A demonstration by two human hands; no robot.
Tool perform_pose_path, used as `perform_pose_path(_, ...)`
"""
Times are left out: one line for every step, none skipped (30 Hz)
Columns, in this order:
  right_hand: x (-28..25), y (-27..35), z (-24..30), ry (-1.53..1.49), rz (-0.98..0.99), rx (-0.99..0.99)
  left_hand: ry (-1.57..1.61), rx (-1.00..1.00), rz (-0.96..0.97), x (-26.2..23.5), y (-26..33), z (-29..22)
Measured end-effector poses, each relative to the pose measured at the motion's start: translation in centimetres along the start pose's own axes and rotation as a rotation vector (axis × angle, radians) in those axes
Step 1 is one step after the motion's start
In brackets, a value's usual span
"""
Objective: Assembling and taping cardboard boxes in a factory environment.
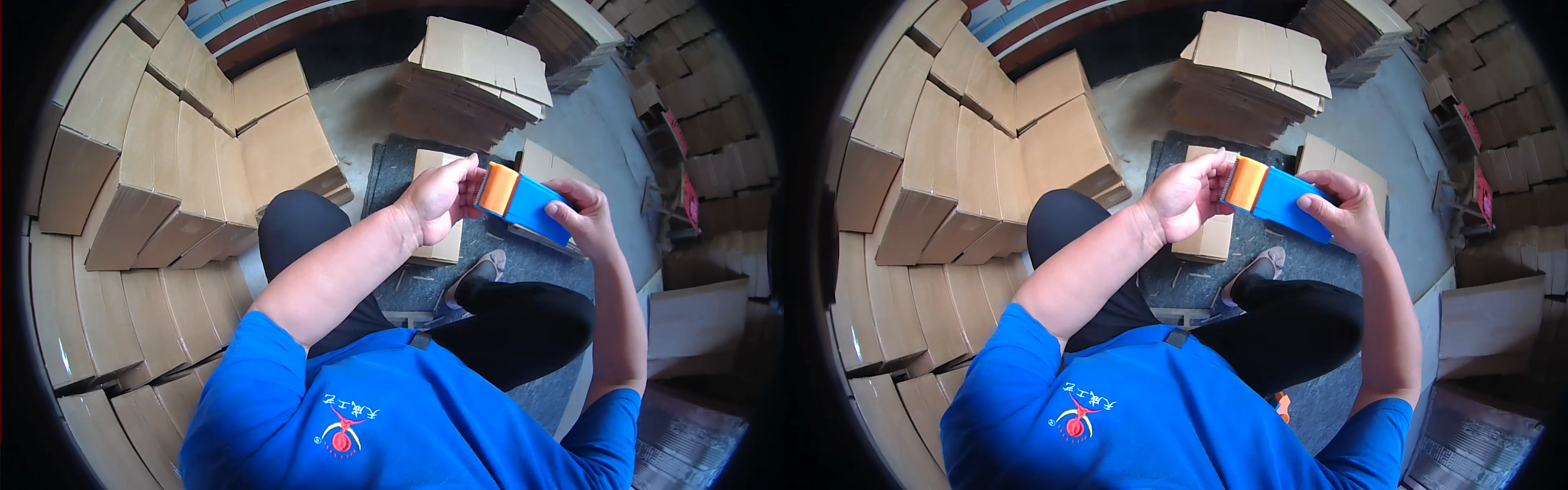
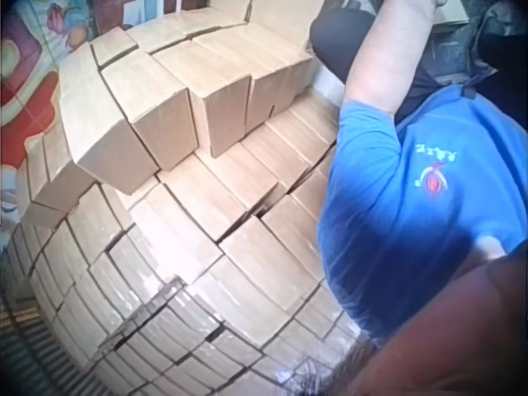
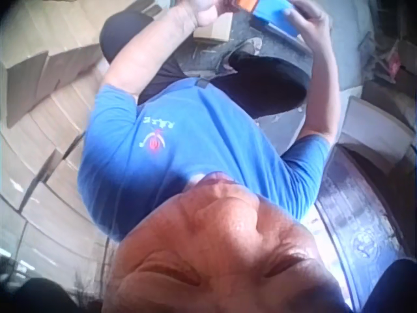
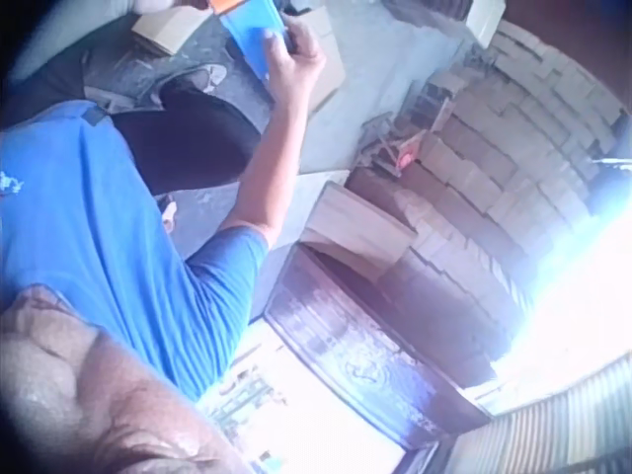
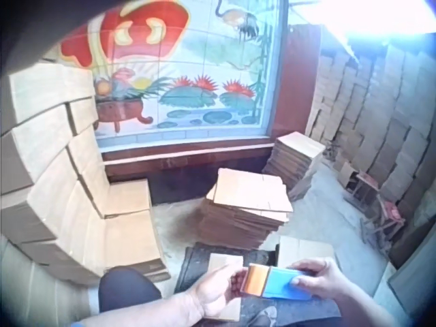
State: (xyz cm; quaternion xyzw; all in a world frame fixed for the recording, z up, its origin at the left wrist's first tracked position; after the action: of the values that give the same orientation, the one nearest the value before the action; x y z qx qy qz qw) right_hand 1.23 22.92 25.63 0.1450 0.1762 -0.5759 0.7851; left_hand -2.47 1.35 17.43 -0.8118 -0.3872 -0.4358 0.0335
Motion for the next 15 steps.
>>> perform_pose_path(0.9,-0.4,-0.6,-0.037,0.044,0.048,0.041,0.006,-0.056,-1.0,0.1,1.2)
perform_pose_path(1.9,-0.9,-1.7,-0.015,0.071,0.074,0.004,0.028,-0.143,-2.5,0.4,2.4)
perform_pose_path(3.1,-1.2,-3.0,0.030,0.082,0.106,0.026,0.024,-0.226,-4.0,0.3,4.0)
perform_pose_path(4.5,-1.3,-3.9,0.073,0.097,0.138,0.049,0.019,-0.313,-5.7,0.3,5.8)
perform_pose_path(5.9,-1.4,-4.9,0.120,0.146,0.220,0.025,-0.002,-0.410,-7.6,0.5,7.7)
perform_pose_path(7.3,-1.2,-6.2,0.123,0.203,0.292,-0.001,-0.039,-0.484,-9.2,1.0,10.0)
perform_pose_path(8.4,-1.0,-7.3,0.203,0.275,0.305,-0.028,-0.078,-0.559,-11.0,1.7,12.2)
perform_pose_path(9.5,-0.7,-8.4,0.283,0.348,0.312,-0.121,-0.150,-0.566,-12.7,2.3,14.2)
perform_pose_path(10.2,0.3,-9.7,0.234,0.364,0.356,-0.109,-0.152,-0.628,-13.1,3.2,14.3)
perform_pose_path(10.4,1.3,-10.8,0.151,0.328,0.393,-0.098,-0.154,-0.691,-13.6,4.1,14.2)
perform_pose_path(10.0,1.7,-11.8,0.127,0.316,0.394,-0.107,-0.124,-0.745,-14.4,4.5,13.3)
perform_pose_path(9.4,2.1,-12.5,0.103,0.301,0.391,-0.154,-0.095,-0.788,-15.2,4.8,12.3)
perform_pose_path(8.6,2.2,-13.0,0.101,0.276,0.390,-0.203,-0.069,-0.824,-15.5,5.1,11.2)
perform_pose_path(7.9,2.2,-13.4,0.043,0.220,0.388,-0.208,-0.048,-0.853,-15.6,5.1,10.4)
perform_pose_path(7.3,1.8,-13.3,0.057,0.195,0.412,-0.205,-0.023,-0.875,-15.6,4.8,10.0)
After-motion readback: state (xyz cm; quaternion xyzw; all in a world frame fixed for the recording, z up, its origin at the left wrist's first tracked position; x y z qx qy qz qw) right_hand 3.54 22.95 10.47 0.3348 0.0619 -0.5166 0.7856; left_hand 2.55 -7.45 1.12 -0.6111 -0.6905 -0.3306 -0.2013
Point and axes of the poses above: each hand's wrist, its own y-axis away from the middle knuckle, its own x-axis out of the palm, z = x × y, the point moved 5 cm from there along -y, towards the middle knuckle, and after that the axes turned 7 degrees about z, right-handed, at the moved point
